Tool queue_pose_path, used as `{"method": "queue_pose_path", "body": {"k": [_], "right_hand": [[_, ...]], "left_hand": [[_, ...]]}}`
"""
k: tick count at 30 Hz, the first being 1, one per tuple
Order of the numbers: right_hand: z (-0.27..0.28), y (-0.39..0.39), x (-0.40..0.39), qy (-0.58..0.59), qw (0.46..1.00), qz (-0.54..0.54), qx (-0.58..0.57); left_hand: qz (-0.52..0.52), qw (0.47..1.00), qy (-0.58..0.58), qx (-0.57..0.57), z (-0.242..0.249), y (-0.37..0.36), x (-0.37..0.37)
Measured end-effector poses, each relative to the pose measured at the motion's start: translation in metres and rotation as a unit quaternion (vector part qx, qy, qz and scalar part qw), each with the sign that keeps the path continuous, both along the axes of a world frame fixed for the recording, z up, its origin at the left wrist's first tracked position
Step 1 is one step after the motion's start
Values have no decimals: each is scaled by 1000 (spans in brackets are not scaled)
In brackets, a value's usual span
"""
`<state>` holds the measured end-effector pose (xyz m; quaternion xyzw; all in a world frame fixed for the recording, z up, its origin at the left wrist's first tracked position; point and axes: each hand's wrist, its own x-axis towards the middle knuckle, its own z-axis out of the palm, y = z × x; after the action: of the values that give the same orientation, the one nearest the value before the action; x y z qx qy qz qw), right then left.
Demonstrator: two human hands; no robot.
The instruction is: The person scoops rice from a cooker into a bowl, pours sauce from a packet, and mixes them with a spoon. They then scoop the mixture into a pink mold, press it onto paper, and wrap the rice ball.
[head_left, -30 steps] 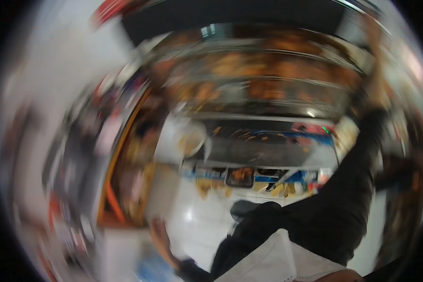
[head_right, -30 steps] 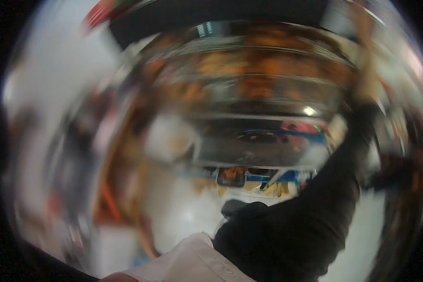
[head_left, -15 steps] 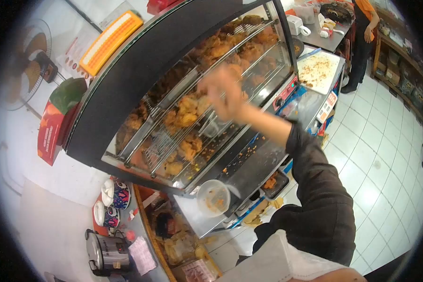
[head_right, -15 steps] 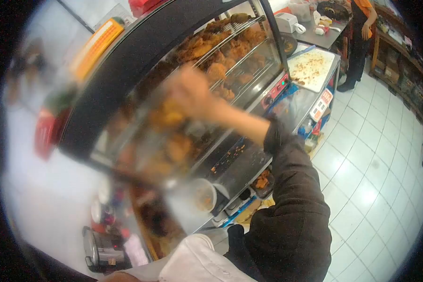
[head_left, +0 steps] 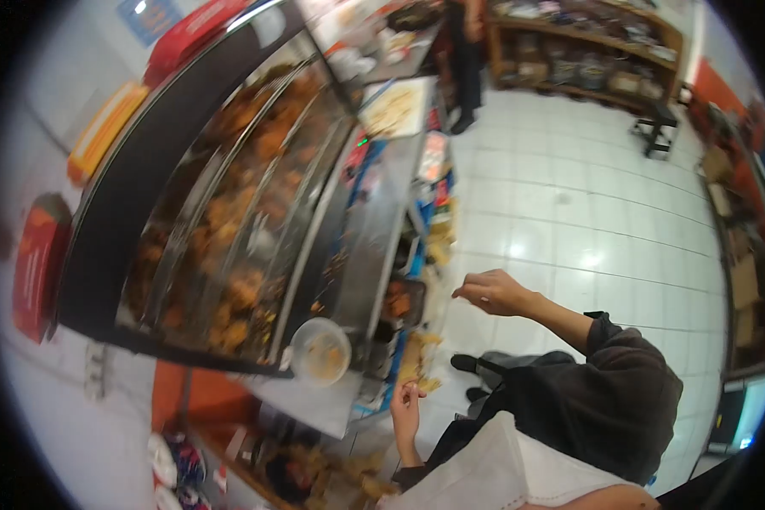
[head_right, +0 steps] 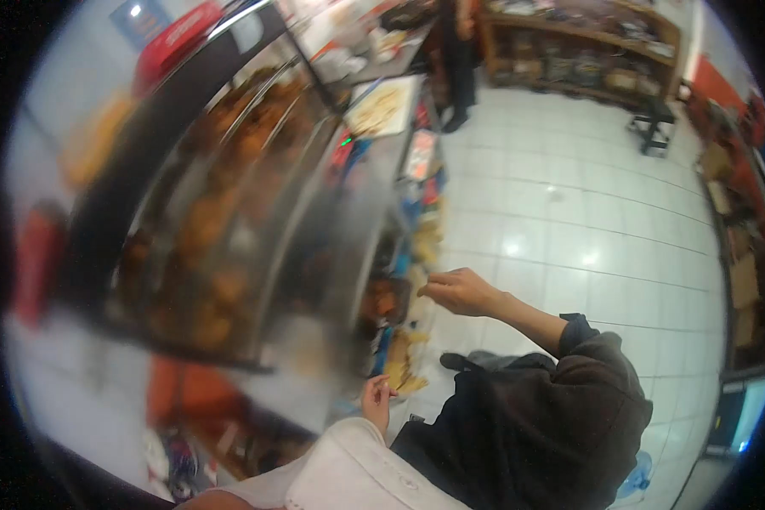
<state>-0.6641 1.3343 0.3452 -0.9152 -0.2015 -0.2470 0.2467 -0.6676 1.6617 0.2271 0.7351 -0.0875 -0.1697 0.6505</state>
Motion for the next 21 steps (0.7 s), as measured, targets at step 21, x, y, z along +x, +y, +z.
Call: {"method": "queue_pose_path", "body": {"k": [21], "right_hand": [[-25,-117,-684,-53,599,-792,104]], "left_hand": [[-752,655,-72,-17,14,-542,-406]]}}
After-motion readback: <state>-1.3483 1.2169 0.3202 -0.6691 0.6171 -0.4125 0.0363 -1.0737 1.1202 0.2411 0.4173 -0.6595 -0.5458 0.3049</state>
